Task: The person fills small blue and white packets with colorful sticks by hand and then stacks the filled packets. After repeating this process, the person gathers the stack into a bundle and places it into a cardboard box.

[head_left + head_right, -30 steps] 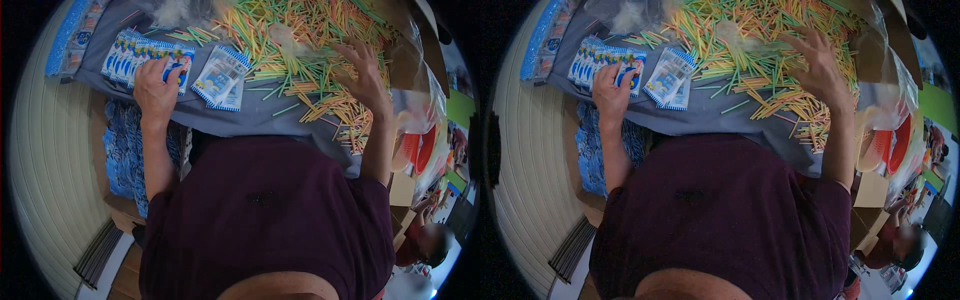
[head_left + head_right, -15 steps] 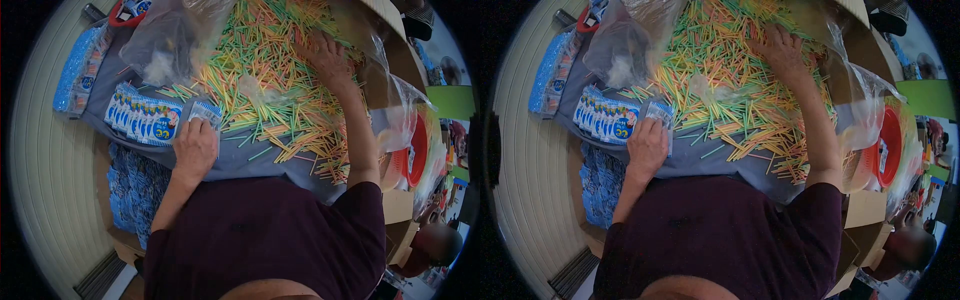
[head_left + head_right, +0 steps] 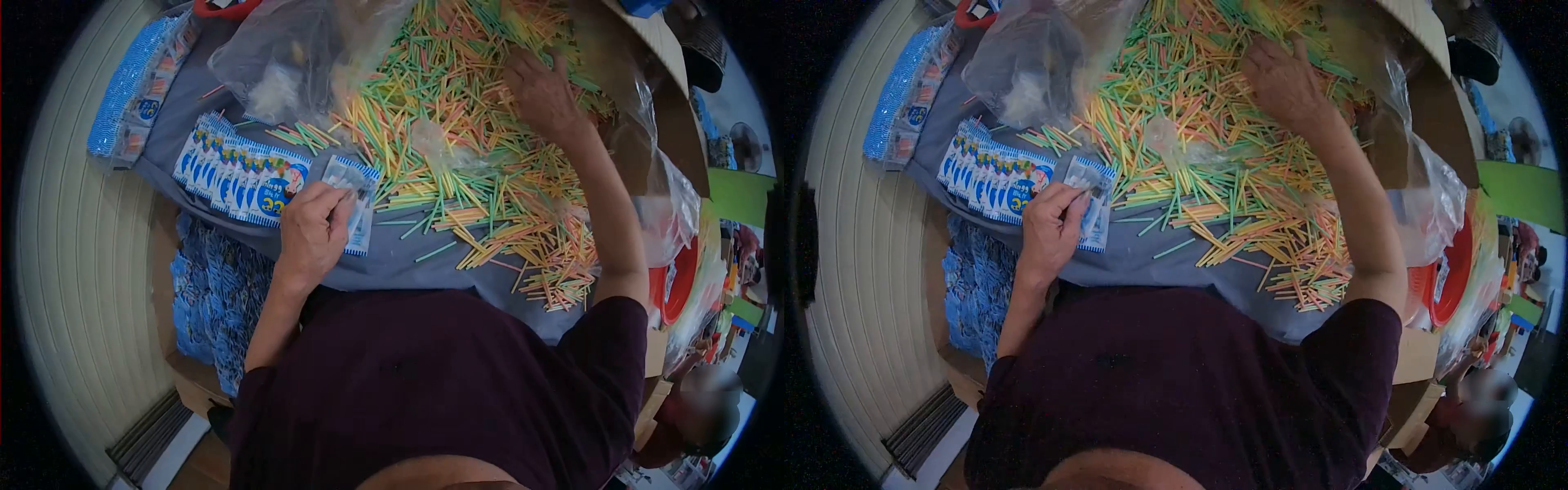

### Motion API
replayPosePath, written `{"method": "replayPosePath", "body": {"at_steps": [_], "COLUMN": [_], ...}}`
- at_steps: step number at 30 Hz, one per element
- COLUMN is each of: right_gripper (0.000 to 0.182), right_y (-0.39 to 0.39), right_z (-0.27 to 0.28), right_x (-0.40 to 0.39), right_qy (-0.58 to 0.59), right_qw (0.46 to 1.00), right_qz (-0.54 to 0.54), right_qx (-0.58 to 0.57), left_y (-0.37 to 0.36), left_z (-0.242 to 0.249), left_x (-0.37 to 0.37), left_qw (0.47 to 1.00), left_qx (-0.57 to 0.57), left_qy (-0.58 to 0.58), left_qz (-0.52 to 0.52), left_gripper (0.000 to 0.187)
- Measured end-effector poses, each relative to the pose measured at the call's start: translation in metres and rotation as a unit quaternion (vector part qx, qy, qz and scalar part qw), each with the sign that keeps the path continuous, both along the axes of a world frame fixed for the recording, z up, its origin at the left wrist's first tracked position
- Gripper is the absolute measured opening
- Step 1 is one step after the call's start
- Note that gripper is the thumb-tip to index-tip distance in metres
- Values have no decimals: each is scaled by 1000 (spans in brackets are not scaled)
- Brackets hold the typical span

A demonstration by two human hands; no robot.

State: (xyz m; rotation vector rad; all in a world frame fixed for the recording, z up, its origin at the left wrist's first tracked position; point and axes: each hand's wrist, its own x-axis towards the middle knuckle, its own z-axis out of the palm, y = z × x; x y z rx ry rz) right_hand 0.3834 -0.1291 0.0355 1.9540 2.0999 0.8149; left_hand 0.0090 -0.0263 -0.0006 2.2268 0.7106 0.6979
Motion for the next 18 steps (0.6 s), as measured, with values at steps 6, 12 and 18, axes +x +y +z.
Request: {"method": "replayPosePath", "body": {"at_steps": [6,12,18], "right_gripper": [38,38,37], "right_y": [-2,0,2], "right_z": [-9,-17,-43], "right_x": [-12,-18,12], "right_qy": [156,333,568], "right_qw": [981,922,784], "right_qz": [-113,-177,-174], "right_qx": [22,88,183], "left_y": [-3,-6,4], "left_z": [-6,2,-12], "left_x": [-1,-13,-16], "left_qw": [982,994,994], "left_qx": [188,109,54], "left_qy": [-12,-2,-90], "left_qz": [-25,-26,-11], "left_gripper": [25,21,17]}}
